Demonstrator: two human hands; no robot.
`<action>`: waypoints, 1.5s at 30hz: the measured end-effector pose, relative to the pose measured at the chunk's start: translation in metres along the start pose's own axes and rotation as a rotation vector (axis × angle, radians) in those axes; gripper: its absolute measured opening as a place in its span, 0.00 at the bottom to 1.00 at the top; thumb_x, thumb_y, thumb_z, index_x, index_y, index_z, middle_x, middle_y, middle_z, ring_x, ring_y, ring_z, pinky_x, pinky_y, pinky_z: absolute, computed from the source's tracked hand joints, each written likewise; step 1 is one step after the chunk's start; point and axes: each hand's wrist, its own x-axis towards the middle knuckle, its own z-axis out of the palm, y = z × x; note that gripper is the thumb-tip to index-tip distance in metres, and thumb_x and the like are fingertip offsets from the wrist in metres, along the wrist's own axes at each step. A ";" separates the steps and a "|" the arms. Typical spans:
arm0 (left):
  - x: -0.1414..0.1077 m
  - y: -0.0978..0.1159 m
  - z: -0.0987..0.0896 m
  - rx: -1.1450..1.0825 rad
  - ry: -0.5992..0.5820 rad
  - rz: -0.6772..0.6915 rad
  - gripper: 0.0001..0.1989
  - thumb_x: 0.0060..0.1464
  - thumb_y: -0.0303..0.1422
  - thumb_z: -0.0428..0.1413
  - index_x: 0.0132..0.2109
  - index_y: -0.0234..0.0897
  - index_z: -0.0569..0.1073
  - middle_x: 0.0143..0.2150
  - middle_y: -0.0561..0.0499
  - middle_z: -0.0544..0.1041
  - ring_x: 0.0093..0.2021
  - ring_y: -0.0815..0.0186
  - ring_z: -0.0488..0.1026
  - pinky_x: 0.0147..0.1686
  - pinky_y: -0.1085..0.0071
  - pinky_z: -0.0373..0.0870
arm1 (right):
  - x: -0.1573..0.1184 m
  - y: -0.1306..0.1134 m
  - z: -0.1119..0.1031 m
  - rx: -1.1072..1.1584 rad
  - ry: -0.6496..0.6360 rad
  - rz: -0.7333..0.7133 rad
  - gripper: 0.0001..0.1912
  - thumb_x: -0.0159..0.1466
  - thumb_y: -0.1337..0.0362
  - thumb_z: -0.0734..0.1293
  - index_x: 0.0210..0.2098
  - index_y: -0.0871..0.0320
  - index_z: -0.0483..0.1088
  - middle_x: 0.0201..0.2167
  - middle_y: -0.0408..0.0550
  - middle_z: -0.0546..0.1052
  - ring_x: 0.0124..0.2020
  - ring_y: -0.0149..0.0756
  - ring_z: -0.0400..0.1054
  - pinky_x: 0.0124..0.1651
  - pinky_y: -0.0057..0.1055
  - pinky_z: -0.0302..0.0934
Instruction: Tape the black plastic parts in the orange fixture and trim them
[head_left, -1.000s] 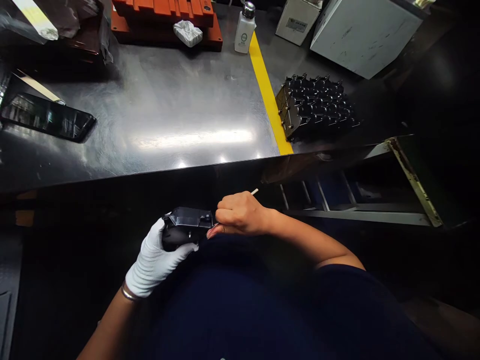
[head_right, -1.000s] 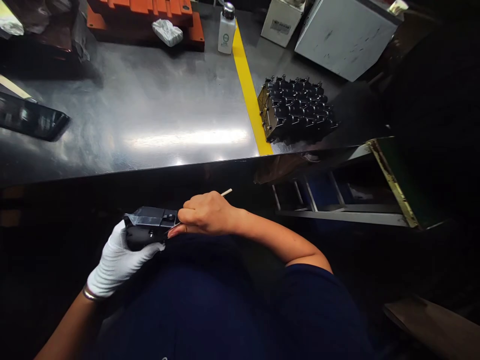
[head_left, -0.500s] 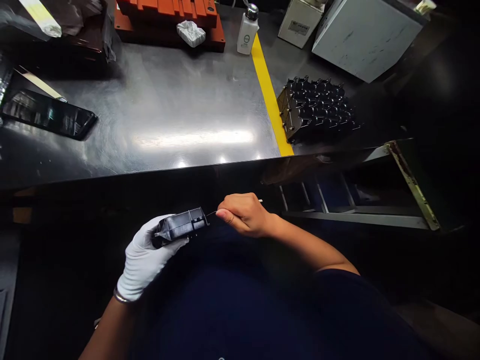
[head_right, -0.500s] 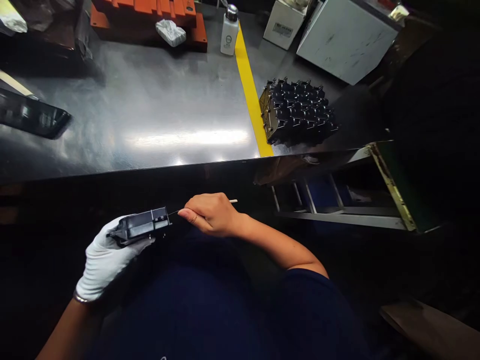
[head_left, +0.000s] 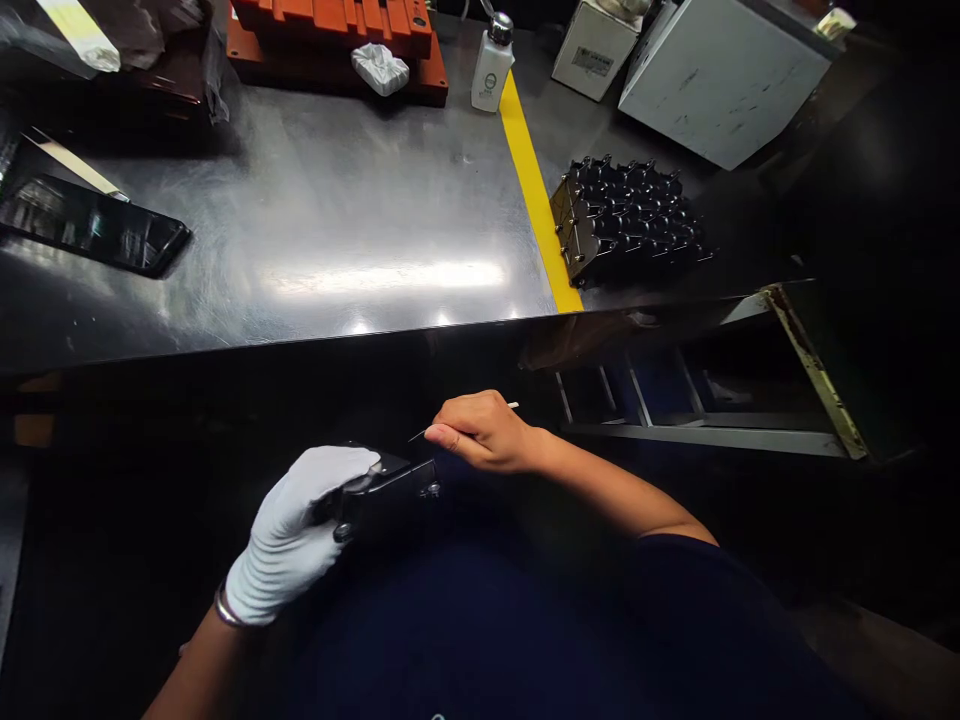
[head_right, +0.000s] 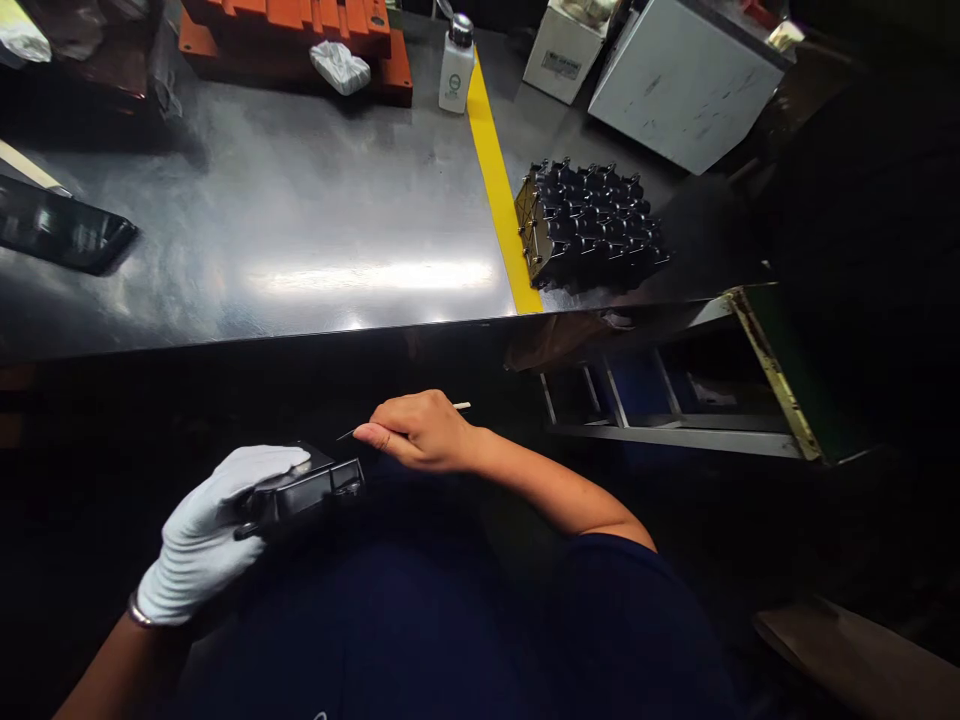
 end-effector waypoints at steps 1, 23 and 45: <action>0.003 0.003 0.001 0.002 0.009 0.003 0.16 0.47 0.28 0.63 0.45 0.47 0.78 0.39 0.49 0.81 0.41 0.56 0.78 0.42 0.60 0.75 | -0.001 -0.001 -0.002 0.063 -0.046 -0.003 0.25 0.72 0.53 0.53 0.25 0.59 0.65 0.22 0.42 0.68 0.24 0.26 0.61 0.29 0.25 0.51; 0.006 -0.022 0.000 -0.425 -0.172 -0.767 0.28 0.39 0.47 0.68 0.44 0.32 0.76 0.32 0.46 0.77 0.31 0.61 0.72 0.31 0.67 0.71 | 0.024 -0.004 -0.010 -0.239 -0.050 -0.382 0.33 0.63 0.35 0.54 0.21 0.58 0.61 0.19 0.40 0.59 0.22 0.27 0.53 0.25 0.29 0.38; 0.011 -0.021 0.005 -0.353 -0.183 -0.710 0.28 0.44 0.50 0.64 0.46 0.33 0.77 0.38 0.42 0.80 0.34 0.57 0.75 0.32 0.65 0.73 | 0.015 0.010 0.006 -0.073 -0.047 -0.196 0.34 0.64 0.34 0.52 0.18 0.57 0.56 0.16 0.39 0.58 0.19 0.26 0.53 0.24 0.28 0.40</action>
